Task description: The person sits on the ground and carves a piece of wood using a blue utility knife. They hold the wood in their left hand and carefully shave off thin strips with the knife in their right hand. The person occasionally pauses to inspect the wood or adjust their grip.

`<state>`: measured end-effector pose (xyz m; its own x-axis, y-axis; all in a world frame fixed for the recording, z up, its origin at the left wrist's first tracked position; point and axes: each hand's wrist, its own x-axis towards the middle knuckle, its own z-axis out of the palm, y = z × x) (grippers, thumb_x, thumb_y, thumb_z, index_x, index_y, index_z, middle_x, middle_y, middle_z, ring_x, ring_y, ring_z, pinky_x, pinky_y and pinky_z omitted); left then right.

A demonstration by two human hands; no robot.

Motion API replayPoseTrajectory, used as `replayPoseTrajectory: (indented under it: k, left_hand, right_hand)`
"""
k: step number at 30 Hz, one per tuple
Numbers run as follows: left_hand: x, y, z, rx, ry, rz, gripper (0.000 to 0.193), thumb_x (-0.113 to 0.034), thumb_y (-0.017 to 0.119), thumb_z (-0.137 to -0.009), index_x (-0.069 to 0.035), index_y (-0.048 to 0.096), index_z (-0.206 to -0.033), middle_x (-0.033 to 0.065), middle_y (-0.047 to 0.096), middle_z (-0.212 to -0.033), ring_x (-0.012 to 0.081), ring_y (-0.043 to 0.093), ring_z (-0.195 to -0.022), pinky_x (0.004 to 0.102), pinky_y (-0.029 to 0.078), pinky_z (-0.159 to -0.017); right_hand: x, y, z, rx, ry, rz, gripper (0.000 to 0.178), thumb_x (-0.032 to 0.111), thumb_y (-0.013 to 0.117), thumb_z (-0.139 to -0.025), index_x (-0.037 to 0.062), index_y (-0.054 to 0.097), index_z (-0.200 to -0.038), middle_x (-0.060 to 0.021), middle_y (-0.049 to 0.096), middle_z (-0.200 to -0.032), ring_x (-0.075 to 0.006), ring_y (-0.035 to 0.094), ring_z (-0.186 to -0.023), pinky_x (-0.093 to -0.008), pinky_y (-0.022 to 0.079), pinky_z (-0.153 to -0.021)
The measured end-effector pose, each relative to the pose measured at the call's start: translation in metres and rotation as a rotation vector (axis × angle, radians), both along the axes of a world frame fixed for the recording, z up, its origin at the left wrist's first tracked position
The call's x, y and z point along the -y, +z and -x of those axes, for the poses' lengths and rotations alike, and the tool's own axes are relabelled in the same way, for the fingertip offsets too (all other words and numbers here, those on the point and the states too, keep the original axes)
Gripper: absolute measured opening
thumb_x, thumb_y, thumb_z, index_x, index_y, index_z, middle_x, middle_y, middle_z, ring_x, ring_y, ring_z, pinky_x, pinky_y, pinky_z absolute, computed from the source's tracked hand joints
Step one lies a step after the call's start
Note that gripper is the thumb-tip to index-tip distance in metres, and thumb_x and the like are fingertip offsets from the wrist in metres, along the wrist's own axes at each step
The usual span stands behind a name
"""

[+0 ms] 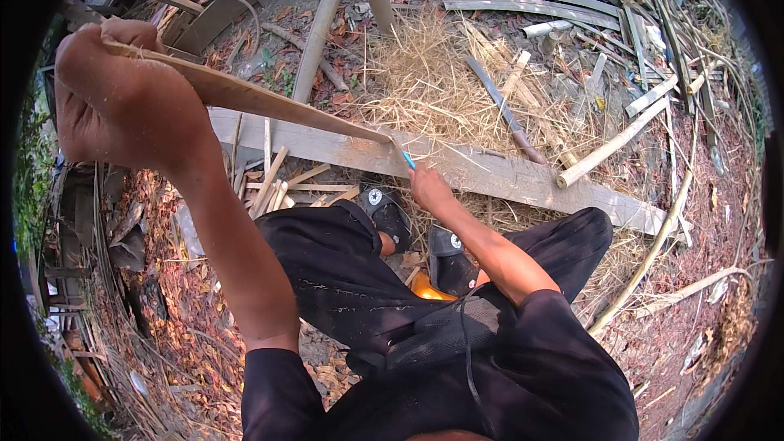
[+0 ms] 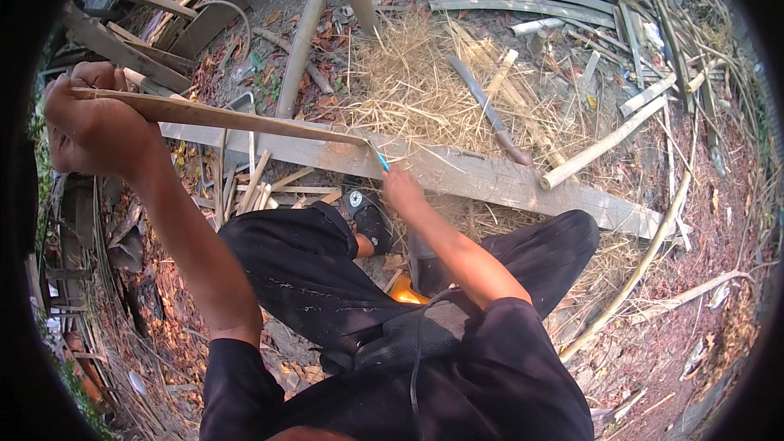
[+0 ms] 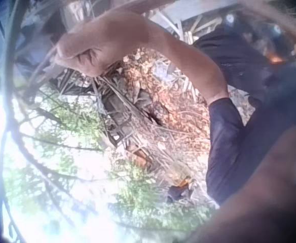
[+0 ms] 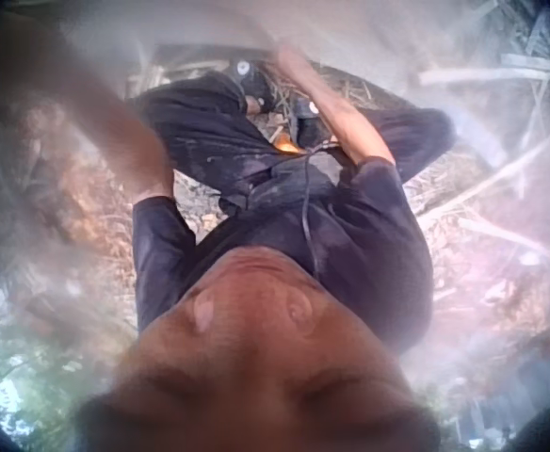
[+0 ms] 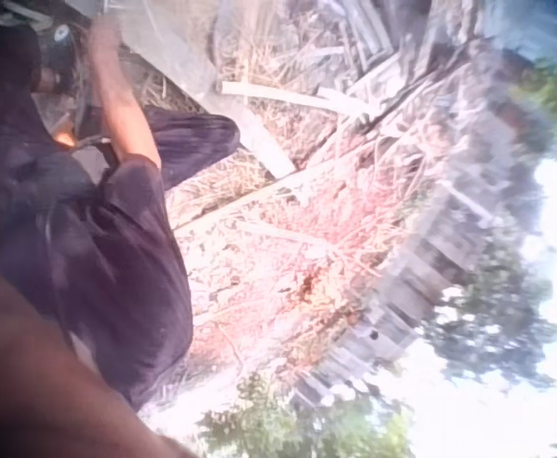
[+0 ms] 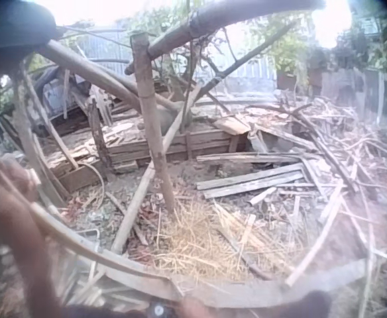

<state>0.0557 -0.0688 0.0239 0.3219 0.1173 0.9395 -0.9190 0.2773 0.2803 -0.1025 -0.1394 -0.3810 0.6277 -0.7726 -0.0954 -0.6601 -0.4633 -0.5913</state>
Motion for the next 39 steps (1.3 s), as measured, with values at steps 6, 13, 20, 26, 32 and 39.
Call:
replayPoseTrajectory:
  k: [6,13,20,26,32,39]
  left_hand:
    - [-0.033,-0.004,-0.002,-0.219,-0.16,0.045,0.025,-0.016,0.038,-0.079,-0.009,0.03,-0.056,0.0057,0.033,-0.05,0.0106,0.028,-0.045,0.0221,0.029,-0.045]
    - [-0.021,-0.003,0.016,-0.203,-0.103,0.028,0.029,-0.018,0.035,-0.083,-0.015,0.019,-0.059,0.0013,0.024,-0.053,0.0095,0.018,-0.047,0.0239,0.021,-0.045]
    - [-0.023,-0.003,0.023,-0.206,-0.132,0.094,0.024,-0.022,0.034,-0.08,-0.011,0.027,-0.059,0.005,0.028,-0.052,0.0102,0.014,-0.045,0.0246,0.013,-0.044]
    - [-0.054,-0.013,-0.021,-0.171,-0.384,0.035,0.024,-0.02,0.033,-0.08,-0.011,0.031,-0.058,0.0043,0.025,-0.052,0.0098,0.014,-0.046,0.0256,0.013,-0.045]
    - [-0.051,-0.012,-0.01,-0.166,-0.423,0.05,0.024,-0.018,0.033,-0.08,-0.011,0.032,-0.057,0.0042,0.026,-0.051,0.01,0.017,-0.045,0.0244,0.014,-0.045]
    - [-0.037,-0.01,0.009,-0.288,0.089,0.172,0.024,-0.024,0.033,-0.083,-0.01,0.029,-0.064,0.0061,0.032,-0.053,0.0119,0.023,-0.044,0.0241,0.023,-0.043]
  right_hand:
    - [-0.018,0.086,0.04,0.194,-0.031,-0.278,0.037,0.027,0.039,-0.098,-0.0095,0.048,-0.099,-0.0307,0.057,-0.067,-0.0478,0.059,-0.071,-0.054,0.046,-0.062]
    - [-0.036,0.102,0.0,0.26,-0.027,-0.16,0.034,0.029,0.039,-0.098,-0.0041,0.048,-0.096,-0.0274,0.058,-0.063,-0.0463,0.06,-0.065,-0.0528,0.047,-0.055]
    - [-0.015,-0.007,0.007,0.034,-0.086,-0.034,0.036,0.032,0.036,-0.098,-0.0015,0.05,-0.097,-0.0308,0.058,-0.068,-0.0477,0.061,-0.074,-0.0535,0.049,-0.065]
    - [-0.026,0.102,0.021,0.371,-0.038,-0.3,0.036,0.032,0.032,-0.099,0.0002,0.05,-0.094,-0.0274,0.058,-0.064,-0.0471,0.059,-0.072,-0.0528,0.046,-0.063]
    - [-0.037,0.065,0.012,0.22,-0.072,-0.109,0.034,0.031,0.037,-0.099,0.0007,0.049,-0.09,-0.0249,0.056,-0.057,-0.0471,0.056,-0.058,-0.0532,0.044,-0.053]
    - [-0.052,0.122,0.003,0.507,-0.025,-0.056,0.033,0.029,0.038,-0.099,-0.0008,0.05,-0.089,-0.0262,0.052,-0.053,-0.0458,0.055,-0.052,-0.0499,0.042,-0.048]
